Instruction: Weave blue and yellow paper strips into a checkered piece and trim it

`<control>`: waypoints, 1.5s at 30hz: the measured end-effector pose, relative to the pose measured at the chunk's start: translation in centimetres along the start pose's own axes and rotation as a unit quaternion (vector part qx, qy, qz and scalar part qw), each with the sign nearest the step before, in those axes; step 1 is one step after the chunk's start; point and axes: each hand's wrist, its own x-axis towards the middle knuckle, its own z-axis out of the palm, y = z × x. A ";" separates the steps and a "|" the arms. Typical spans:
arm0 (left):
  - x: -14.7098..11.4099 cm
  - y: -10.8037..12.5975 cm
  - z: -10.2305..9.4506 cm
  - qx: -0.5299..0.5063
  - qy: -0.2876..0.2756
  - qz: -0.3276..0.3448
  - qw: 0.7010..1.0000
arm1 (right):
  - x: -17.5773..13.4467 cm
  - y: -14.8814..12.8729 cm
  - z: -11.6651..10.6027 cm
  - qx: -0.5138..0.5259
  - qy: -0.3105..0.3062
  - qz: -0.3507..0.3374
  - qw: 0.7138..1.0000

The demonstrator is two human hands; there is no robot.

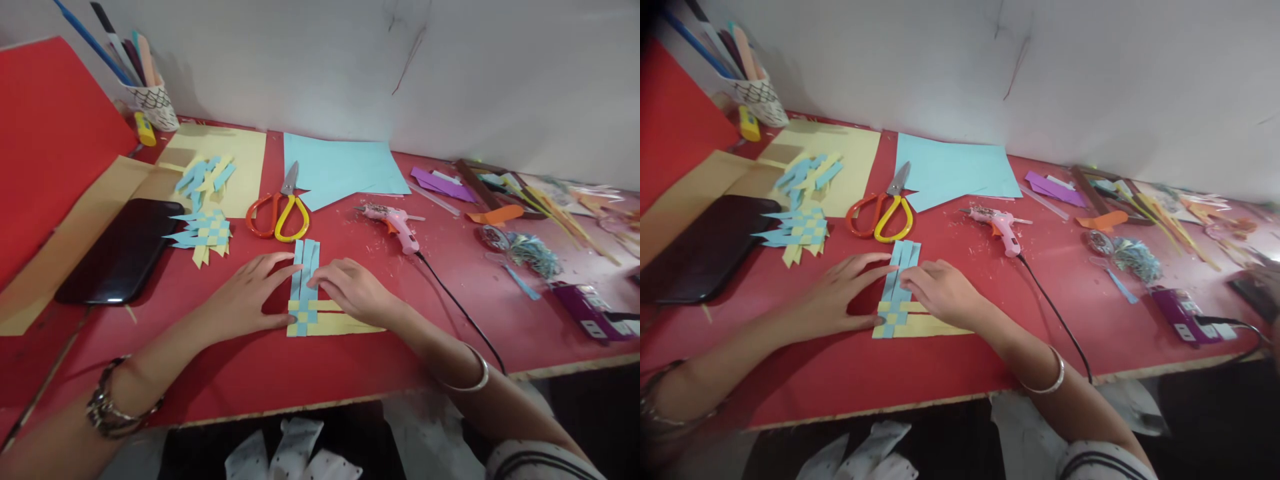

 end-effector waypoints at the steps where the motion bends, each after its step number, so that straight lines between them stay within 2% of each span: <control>1: 0.0 0.0 0.0 0.000 0.001 0.001 1.000 | -0.1 0.1 0.1 -0.009 0.013 -0.002 1.000; 4: 0.0 0.0 0.1 -0.001 0.003 0.007 1.000 | -0.1 -0.1 0.1 -0.015 -0.006 -0.035 0.999; 9: -0.1 0.0 0.0 -0.005 0.006 0.012 1.000 | -0.1 -0.8 -0.3 0.025 -0.098 -0.064 0.993; 14: -0.1 0.0 0.0 -0.003 0.006 0.010 1.000 | -0.1 -0.8 -0.5 0.020 -0.058 -0.036 0.997; 18: -0.1 -0.3 0.4 -0.004 0.032 0.025 0.999 | -0.1 -0.8 -0.5 0.074 -0.094 -0.033 0.992; 21: -0.2 -0.5 0.7 -0.002 0.044 0.030 0.999 | -0.1 -0.9 -0.5 0.064 -0.083 -0.004 0.995; 26: -0.2 -0.2 0.4 -0.001 0.024 0.023 0.999 | -0.1 -0.7 -0.6 0.114 -0.109 -0.008 0.987; 31: 0.0 0.2 0.0 -0.003 -0.001 -0.013 1.000 | 0.2 0.6 -0.7 0.103 -0.074 0.060 0.990; 38: 0.1 0.1 0.0 -0.005 -0.005 -0.021 1.000 | 1.1 2.2 -0.4 0.026 -0.038 0.086 0.995; 42: 0.2 0.2 -0.1 -0.010 -0.005 -0.024 1.000 | 1.6 3.0 0.1 0.026 0.004 0.092 0.995; 45: 0.2 0.4 -0.3 -0.014 -0.015 -0.032 0.999 | 1.8 3.4 0.1 0.025 0.061 0.110 0.992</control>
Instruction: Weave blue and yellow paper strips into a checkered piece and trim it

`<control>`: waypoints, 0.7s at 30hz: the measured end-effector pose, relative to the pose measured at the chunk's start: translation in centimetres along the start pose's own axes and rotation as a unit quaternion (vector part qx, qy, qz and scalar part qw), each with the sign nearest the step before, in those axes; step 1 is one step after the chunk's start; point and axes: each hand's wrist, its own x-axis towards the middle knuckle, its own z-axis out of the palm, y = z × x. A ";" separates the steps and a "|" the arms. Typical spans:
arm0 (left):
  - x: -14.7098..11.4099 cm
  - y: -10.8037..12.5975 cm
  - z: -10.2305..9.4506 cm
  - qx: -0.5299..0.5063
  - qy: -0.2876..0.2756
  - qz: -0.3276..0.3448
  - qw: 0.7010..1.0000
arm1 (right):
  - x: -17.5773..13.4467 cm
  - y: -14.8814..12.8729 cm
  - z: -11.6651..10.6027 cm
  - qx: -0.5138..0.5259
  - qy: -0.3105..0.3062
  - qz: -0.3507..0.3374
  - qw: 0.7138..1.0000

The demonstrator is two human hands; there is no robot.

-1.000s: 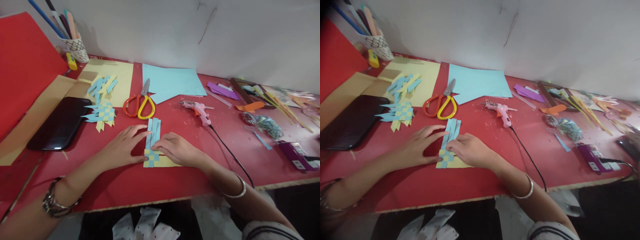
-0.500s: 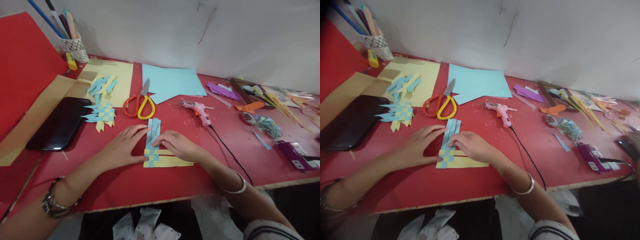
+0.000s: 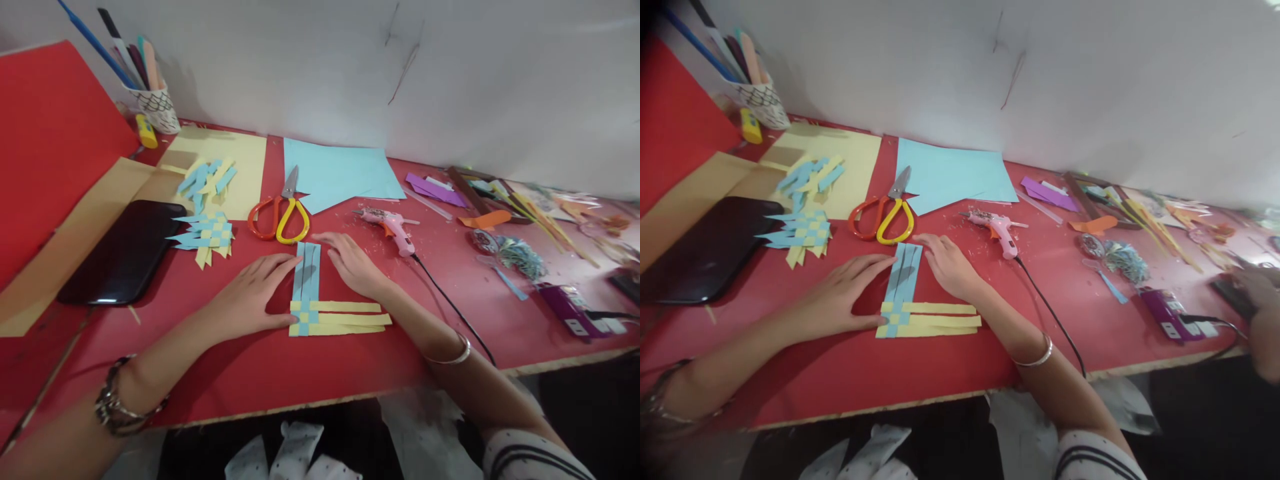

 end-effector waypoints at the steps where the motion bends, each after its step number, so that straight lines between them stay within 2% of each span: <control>1: 0.0 0.1 -0.1 -0.001 -0.001 -0.001 1.000 | 0.0 0.1 -0.1 0.004 0.028 0.011 1.000; 4: -0.2 0.1 -0.1 -0.004 0.003 -0.001 1.000 | -0.2 0.2 -0.7 0.028 0.099 0.038 0.994; 6: -0.4 0.0 0.0 -0.003 0.028 0.017 0.999 | -0.5 0.3 -1.0 0.035 0.117 0.041 0.992; 9: -0.8 0.2 0.3 0.015 0.065 0.091 0.994 | -0.9 0.5 -1.3 0.027 0.120 0.029 0.992; 11: -1.3 0.6 0.4 0.045 0.054 0.131 0.989 | -1.0 0.6 -1.4 0.023 0.121 0.012 0.992; 14: -2.5 1.7 1.0 0.106 0.035 0.152 0.982 | -1.1 0.7 -1.5 0.019 0.123 -0.015 0.992; 19: -5.5 3.0 3.2 0.172 0.054 0.191 0.965 | -1.2 0.9 -2.0 0.013 0.122 -0.040 0.992; 21: -6.6 3.4 4.0 0.179 0.085 0.168 0.966 | -1.3 0.9 -2.1 0.010 0.121 -0.049 0.991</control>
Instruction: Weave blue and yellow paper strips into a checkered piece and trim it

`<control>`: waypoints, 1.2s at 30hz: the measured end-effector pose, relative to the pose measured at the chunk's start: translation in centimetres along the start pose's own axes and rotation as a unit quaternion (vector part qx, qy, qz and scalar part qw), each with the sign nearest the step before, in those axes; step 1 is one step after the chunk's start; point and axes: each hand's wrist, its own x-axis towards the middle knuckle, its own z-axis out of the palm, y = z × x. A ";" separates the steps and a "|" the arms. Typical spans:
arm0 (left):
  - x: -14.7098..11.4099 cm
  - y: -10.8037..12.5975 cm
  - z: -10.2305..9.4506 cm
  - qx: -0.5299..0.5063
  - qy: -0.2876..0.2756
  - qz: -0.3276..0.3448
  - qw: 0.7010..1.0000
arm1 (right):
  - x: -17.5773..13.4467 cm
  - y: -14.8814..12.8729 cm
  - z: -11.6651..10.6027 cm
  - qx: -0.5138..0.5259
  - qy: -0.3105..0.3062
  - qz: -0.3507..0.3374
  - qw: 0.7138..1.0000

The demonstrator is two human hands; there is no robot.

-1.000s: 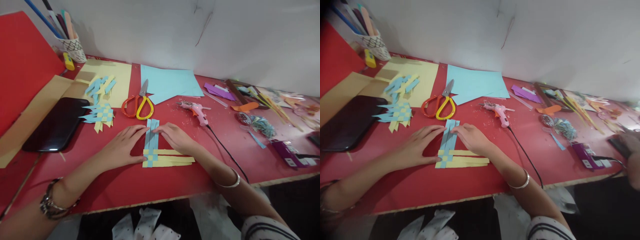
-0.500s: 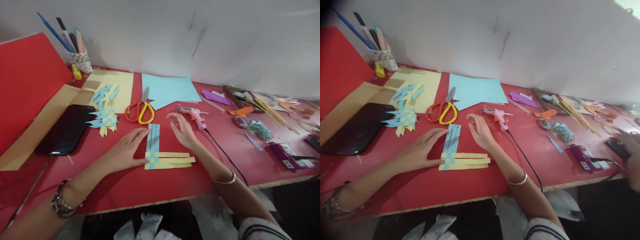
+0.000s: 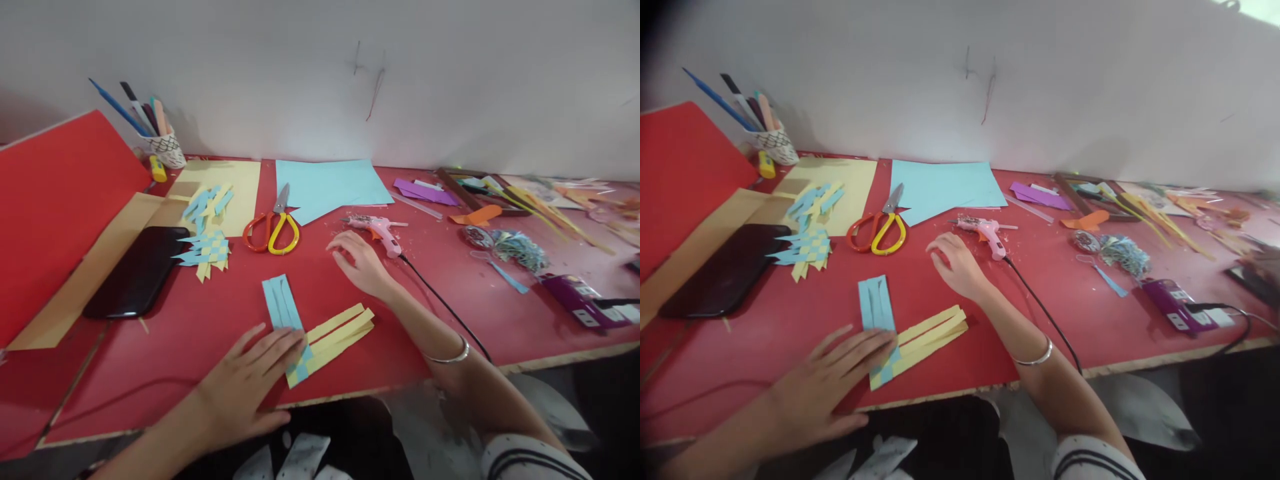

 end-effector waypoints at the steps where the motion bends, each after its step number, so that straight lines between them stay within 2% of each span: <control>1: -0.4 0.4 0.0 0.008 0.020 0.009 1.000 | 0.0 0.0 0.0 -0.002 -0.001 -0.004 1.000; 4: -1.1 1.6 -0.3 0.060 0.037 0.050 0.996 | 0.0 0.0 -0.1 -0.009 -0.004 -0.012 1.000; 6: -1.2 2.1 -0.6 0.059 0.051 0.069 0.995 | -0.1 0.0 -0.1 -0.010 -0.006 -0.015 1.000; 9: -0.7 2.4 -0.9 0.012 0.119 0.043 0.992 | -0.1 0.1 -0.1 -0.010 -0.006 -0.016 1.000; 11: -0.1 2.1 -1.5 -0.025 0.123 0.025 0.992 | -0.1 0.1 -0.2 -0.008 0.004 -0.014 1.000; 14: 1.2 1.5 -3.8 -0.080 0.145 -0.010 0.986 | -0.1 0.2 -0.3 -0.004 0.040 -0.006 0.999; 17: 2.9 1.4 -7.3 -0.090 0.189 -0.073 0.975 | 0.0 0.4 -0.4 -0.005 0.065 0.004 0.998; 19: 4.1 1.7 -9.5 -0.085 0.200 -0.041 0.975 | 0.0 0.6 -0.5 -0.007 0.074 0.009 0.997; 22: 6.2 1.9 -11.2 -0.151 0.224 -0.080 0.959 | 0.1 0.9 -0.6 -0.013 0.099 0.018 0.995; 23: 6.9 1.7 -11.1 -0.190 0.225 -0.094 0.951 | 0.1 1.0 -0.7 -0.016 0.108 0.024 0.994; 25: 8.1 0.8 -10.2 -0.297 0.252 -0.187 0.902 | 0.2 1.1 -0.9 -0.022 0.122 0.039 0.991; 27: 8.7 -0.6 -8.4 -0.417 0.250 -0.298 0.821 | 0.2 1.2 -1.1 -0.020 0.128 0.051 0.990; 29: 8.6 -2.2 -6.4 -0.465 0.233 -0.395 0.758 | 0.2 1.2 -1.2 -0.017 0.135 0.055 0.989; 31: 7.7 -3.5 -4.8 -0.446 0.224 -0.450 0.740 | 0.2 1.2 -1.4 -0.017 0.143 0.063 0.988; 34: 5.2 -4.9 -3.6 -0.432 0.184 -0.486 0.737 | 0.2 1.2 -1.4 -0.022 0.153 0.087 0.984; 35: 4.4 -5.3 -3.4 -0.419 0.160 -0.487 0.750 | 0.1 1.2 -1.3 -0.024 0.153 0.092 0.984; 36: 3.5 -5.6 -3.3 -0.386 0.135 -0.479 0.777 | 0.1 1.2 -1.2 -0.027 0.152 0.093 0.984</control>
